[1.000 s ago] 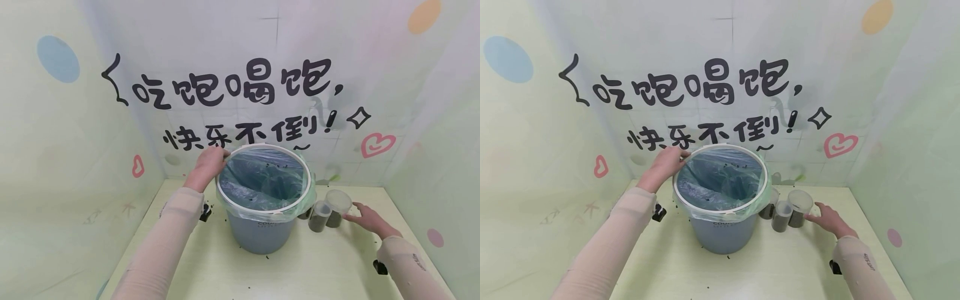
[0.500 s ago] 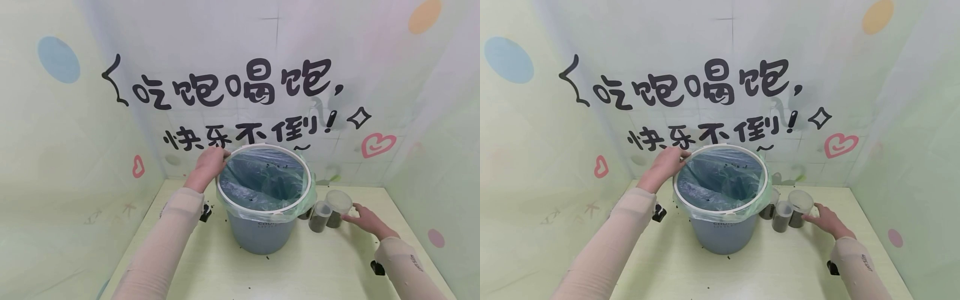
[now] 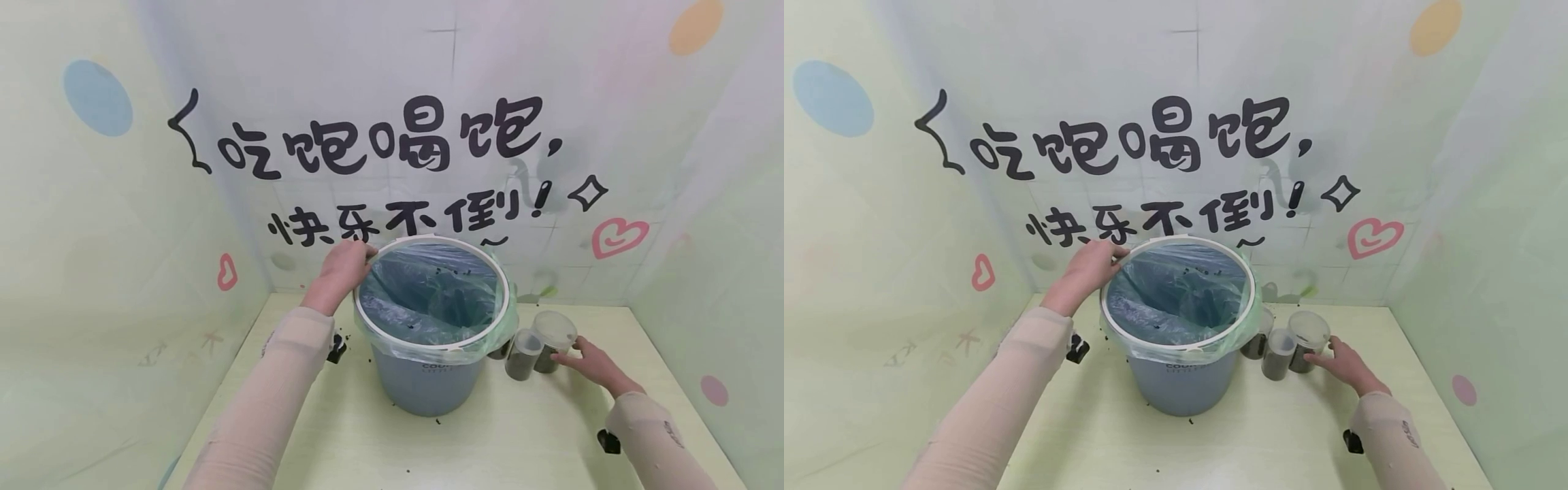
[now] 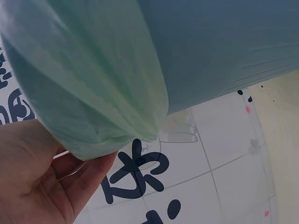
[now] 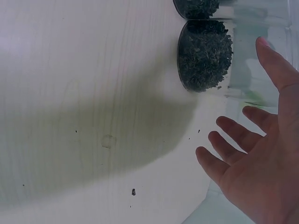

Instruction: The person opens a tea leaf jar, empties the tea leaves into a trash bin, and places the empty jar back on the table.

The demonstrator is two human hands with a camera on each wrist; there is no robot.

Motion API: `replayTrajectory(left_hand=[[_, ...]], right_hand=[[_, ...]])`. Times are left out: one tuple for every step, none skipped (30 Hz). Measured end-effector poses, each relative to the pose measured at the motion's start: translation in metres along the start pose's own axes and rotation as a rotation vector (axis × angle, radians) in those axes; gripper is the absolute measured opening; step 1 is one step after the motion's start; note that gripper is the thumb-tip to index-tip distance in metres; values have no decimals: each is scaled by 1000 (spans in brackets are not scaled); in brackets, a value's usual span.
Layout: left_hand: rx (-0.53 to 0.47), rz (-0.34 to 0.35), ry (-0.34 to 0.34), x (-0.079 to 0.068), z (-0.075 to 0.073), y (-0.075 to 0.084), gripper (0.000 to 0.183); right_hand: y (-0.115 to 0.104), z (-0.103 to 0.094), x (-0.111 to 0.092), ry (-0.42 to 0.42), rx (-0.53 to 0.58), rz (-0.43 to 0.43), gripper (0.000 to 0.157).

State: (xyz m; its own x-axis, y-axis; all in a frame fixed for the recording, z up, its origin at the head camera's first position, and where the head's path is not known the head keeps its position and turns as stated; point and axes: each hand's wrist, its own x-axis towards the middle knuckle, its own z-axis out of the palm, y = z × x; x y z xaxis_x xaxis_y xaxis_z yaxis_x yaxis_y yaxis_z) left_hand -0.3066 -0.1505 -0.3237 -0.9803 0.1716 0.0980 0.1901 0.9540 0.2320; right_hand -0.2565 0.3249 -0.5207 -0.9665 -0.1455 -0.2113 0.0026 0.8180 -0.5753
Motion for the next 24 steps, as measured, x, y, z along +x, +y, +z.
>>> replayTrajectory(left_hand=[[-3, 1, 1, 0, 0, 0, 32], [-6, 2, 2, 0, 0, 0, 32], [-10, 3, 3, 0, 0, 0, 32], [-12, 3, 3, -1, 0, 0, 32], [-13, 4, 4, -1, 0, 0, 31], [-14, 4, 4, -1, 0, 0, 31], [-13, 4, 4, -1, 0, 0, 31], [-12, 4, 4, -1, 0, 0, 31], [-11, 1, 5, -1, 0, 0, 31], [-7, 2, 6, -1, 0, 1, 31], [-7, 1, 7, -1, 0, 1, 31], [-7, 0, 7, -1, 0, 1, 32], [-6, -1, 7, -1, 0, 1, 32], [-6, -1, 7, -1, 0, 1, 32], [-5, -1, 7, -1, 0, 1, 32], [-5, 0, 6, -1, 0, 1, 32], [-6, -1, 6, -1, 0, 1, 32], [-5, -2, 5, -1, 1, 1, 33], [-3, -1, 5, -1, 1, 1, 33], [-3, -1, 5, -1, 1, 1, 33], [-3, -1, 5, -1, 1, 0, 33], [-3, -2, 6, -1, 1, 0, 33], [-3, -3, 7, 0, 1, 0, 33], [-2, -1, 6, 0, 1, 0, 33]], right_hand=[[0, 1, 0, 3, 8, -3, 85], [0, 3, 0, 3, 17, -2, 86], [0, 4, 0, 4, 27, -2, 86], [0, 5, 1, 5, 34, -2, 86], [0, 6, 0, 6, 43, -1, 86], [-1, 8, 1, 8, 54, -1, 87], [-1, 9, 1, 8, 66, 0, 87], [-1, 10, 1, 7, 75, 2, 87], [-1, 11, 1, 7, 87, 4, 88], [-1, 12, 2, 7, 97, 8, 88], [0, 13, 2, 5, 109, 14, 89], [0, 14, 2, 2, 119, 18, 90], [1, 15, 3, 0, 127, 23, 91], [1, 16, 3, 0, 135, 26, 92], [1, 17, 3, -1, 143, 30, 93], [2, 18, 3, -1, 149, 30, 94], [2, 19, 4, 0, 156, 29, 94], [3, 20, 4, 1, 160, 28, 95], [3, 20, 4, 2, 164, 28, 95], [3, 21, 4, 2, 168, 29, 96], [3, 22, 4, 2, 171, 32, 96], [3, 22, 5, 2, 176, 36, 97], [3, 23, 5, 1, 179, 41, 97], [3, 23, 5, 0, 181, 46, 98]])
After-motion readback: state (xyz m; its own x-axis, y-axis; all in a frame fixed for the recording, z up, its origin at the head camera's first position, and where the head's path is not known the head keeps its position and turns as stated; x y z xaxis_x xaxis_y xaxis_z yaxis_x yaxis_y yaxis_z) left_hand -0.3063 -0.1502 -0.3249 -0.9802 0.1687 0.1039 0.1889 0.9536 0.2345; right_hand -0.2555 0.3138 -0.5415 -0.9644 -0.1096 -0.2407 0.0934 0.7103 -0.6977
